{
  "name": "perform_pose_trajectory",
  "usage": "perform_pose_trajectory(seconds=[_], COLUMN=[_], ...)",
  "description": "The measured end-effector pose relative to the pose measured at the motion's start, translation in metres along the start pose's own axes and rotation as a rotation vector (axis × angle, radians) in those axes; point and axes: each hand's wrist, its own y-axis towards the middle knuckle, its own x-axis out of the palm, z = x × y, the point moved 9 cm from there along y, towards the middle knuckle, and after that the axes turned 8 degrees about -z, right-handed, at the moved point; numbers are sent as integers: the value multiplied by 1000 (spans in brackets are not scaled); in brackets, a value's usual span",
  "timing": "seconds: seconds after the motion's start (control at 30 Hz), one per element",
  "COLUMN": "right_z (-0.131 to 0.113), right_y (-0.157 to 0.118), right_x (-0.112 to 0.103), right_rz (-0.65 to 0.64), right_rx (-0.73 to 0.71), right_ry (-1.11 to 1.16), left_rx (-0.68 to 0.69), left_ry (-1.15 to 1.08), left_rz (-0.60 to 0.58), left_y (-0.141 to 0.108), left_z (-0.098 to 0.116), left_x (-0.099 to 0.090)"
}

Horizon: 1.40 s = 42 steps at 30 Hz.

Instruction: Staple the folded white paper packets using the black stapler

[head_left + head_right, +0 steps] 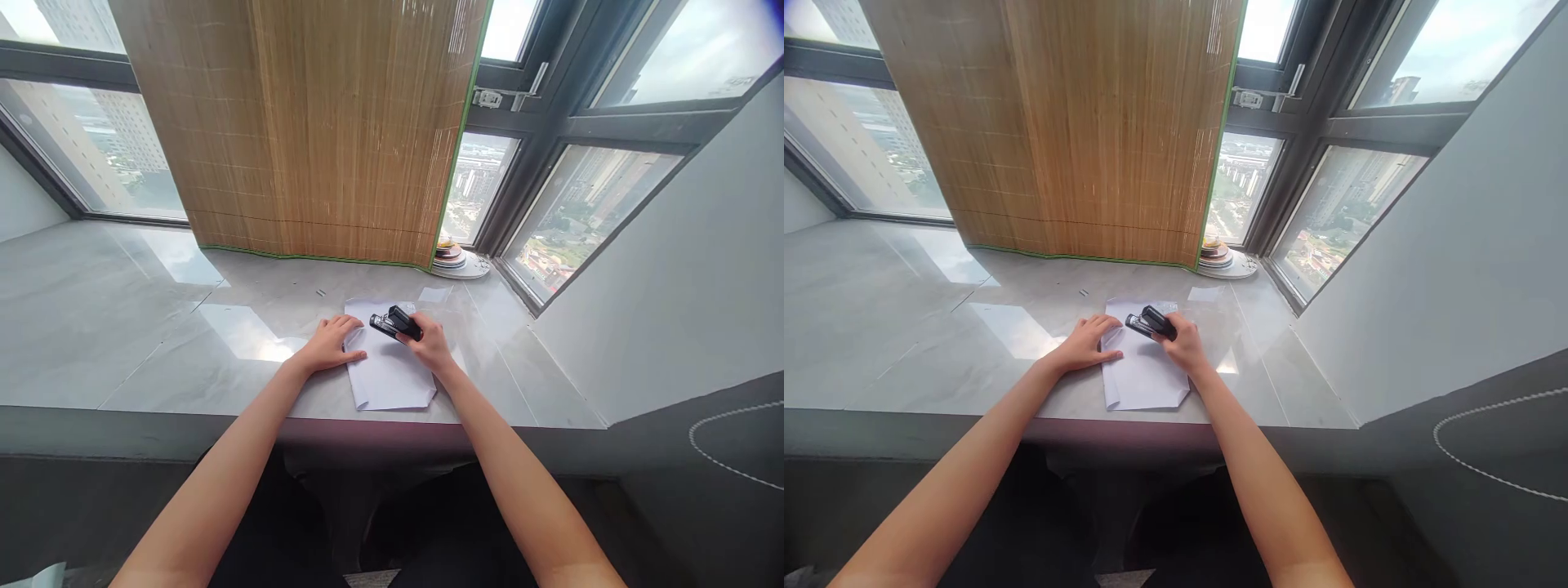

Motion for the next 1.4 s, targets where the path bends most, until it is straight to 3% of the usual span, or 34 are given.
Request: perform_pose_trajectory(seconds=[0.23,0.37,0.43,0.57,0.63,1.03,1.23,1.3,1.4], right_z=[-11,-16,-11,15,21,16,7,2,-2], right_y=[0,1,1,-11,-15,-12,-10,-6,3], right_x=[26,23,8,-29,-32,-24,-24,-19,4], right_rz=[-132,-141,-34,314,345,290,307,250,10], right_rx=[-110,-109,-49,174,226,233,155,82,0], right_ry=[-27,28,117,280,287,80,37,102,160], left_rx=[-11,-9,-13,-21,-23,-15,-35,-36,-41], left_ry=[-40,-60,-68,-73,-84,-289,-313,-319,-324], left_rz=[40,26,21,21,23,59,79,82,85], left_y=[0,0,-1,-1,0,0,0,0,0], left_z=[-2,-1,-1,-3,-4,-10,-12,-12,-13], left_x=[-2,-2,-2,-2,-2,-2,-4,-4,-4])
